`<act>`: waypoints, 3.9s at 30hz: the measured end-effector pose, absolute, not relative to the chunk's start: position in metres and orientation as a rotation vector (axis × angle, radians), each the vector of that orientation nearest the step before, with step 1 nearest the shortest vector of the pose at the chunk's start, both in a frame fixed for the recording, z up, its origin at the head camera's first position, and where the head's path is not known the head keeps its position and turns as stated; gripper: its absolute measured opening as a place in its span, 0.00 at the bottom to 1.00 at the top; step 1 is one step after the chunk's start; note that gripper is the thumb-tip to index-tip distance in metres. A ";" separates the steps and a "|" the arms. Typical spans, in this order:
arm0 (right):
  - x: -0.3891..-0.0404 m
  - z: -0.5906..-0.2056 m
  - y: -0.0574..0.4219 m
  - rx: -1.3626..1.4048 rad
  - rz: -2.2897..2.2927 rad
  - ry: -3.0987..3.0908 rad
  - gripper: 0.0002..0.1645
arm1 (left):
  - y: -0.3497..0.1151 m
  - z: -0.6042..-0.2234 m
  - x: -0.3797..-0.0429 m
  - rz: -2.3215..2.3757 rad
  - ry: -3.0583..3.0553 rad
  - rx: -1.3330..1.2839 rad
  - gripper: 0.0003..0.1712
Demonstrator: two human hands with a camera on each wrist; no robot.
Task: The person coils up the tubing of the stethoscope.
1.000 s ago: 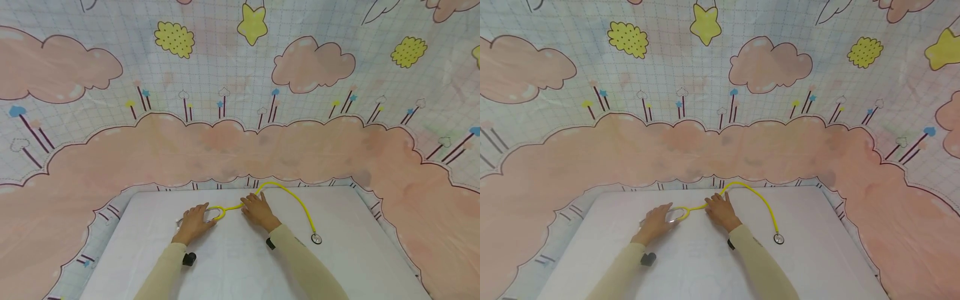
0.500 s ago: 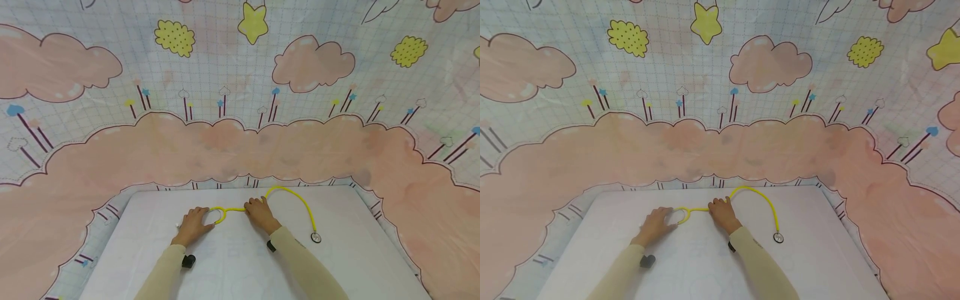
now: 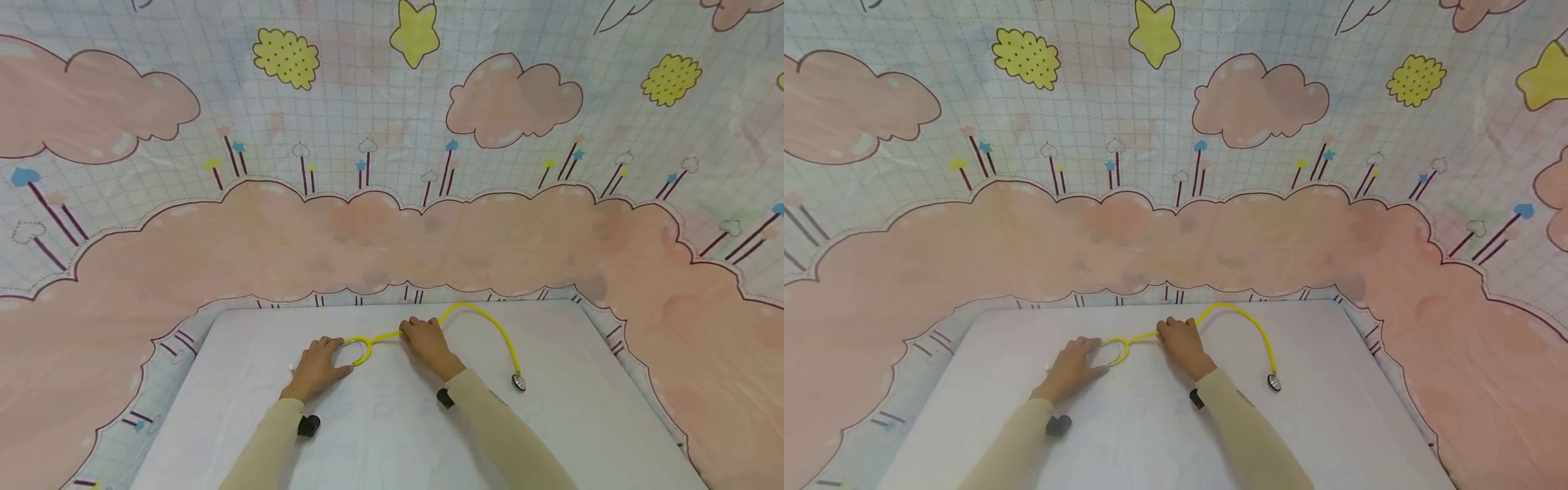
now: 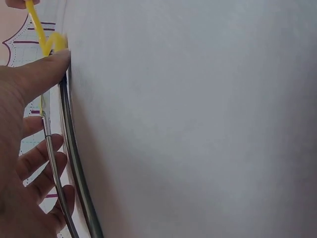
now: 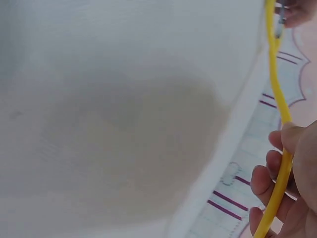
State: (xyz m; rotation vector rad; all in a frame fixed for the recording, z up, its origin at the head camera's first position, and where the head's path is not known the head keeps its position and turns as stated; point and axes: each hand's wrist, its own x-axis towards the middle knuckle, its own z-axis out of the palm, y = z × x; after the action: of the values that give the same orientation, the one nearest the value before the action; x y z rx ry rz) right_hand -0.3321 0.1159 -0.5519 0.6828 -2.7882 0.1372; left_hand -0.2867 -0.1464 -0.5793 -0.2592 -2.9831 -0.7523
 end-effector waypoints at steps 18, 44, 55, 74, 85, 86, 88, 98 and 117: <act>-0.321 -0.520 0.124 0.669 0.359 -2.672 0.11 | -0.147 -0.572 -0.282 -0.898 -2.998 -0.224 0.42; -0.309 -0.511 0.154 0.618 0.456 -2.550 0.09 | -0.134 -0.536 -0.269 -1.289 -2.808 -0.427 0.45; -0.306 -0.507 0.161 0.599 0.474 -2.544 0.09 | -0.132 -0.531 -0.268 -1.627 -2.800 -0.371 0.43; -0.299 -0.499 0.178 0.688 0.538 -2.462 0.11 | -0.135 -0.503 -0.257 -1.673 -2.592 -0.406 0.33; -0.298 -0.497 0.203 0.695 0.556 -2.452 0.08 | -0.139 -0.486 -0.253 -1.568 -2.457 -0.476 0.32; -0.298 -0.499 0.204 0.700 0.549 -2.451 0.08 | -0.138 -0.485 -0.252 -1.557 -2.450 -0.481 0.32; -0.297 -0.501 0.204 0.711 0.542 -2.452 0.09 | -0.136 -0.481 -0.250 -1.545 -2.433 -0.491 0.32; -0.282 -0.508 0.189 0.723 0.516 -2.523 0.10 | -0.116 -0.468 -0.246 -1.390 -2.361 -0.551 0.34; -0.246 -0.493 0.159 1.012 0.431 -2.468 0.11 | -0.102 -0.468 -0.249 -1.271 -2.313 -0.484 0.33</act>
State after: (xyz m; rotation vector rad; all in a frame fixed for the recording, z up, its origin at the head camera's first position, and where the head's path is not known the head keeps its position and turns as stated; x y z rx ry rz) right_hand -0.2462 0.1592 -0.4932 1.0119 -2.4679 0.4313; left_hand -0.2487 -0.1019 -0.4678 -0.4838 -2.3131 -1.2712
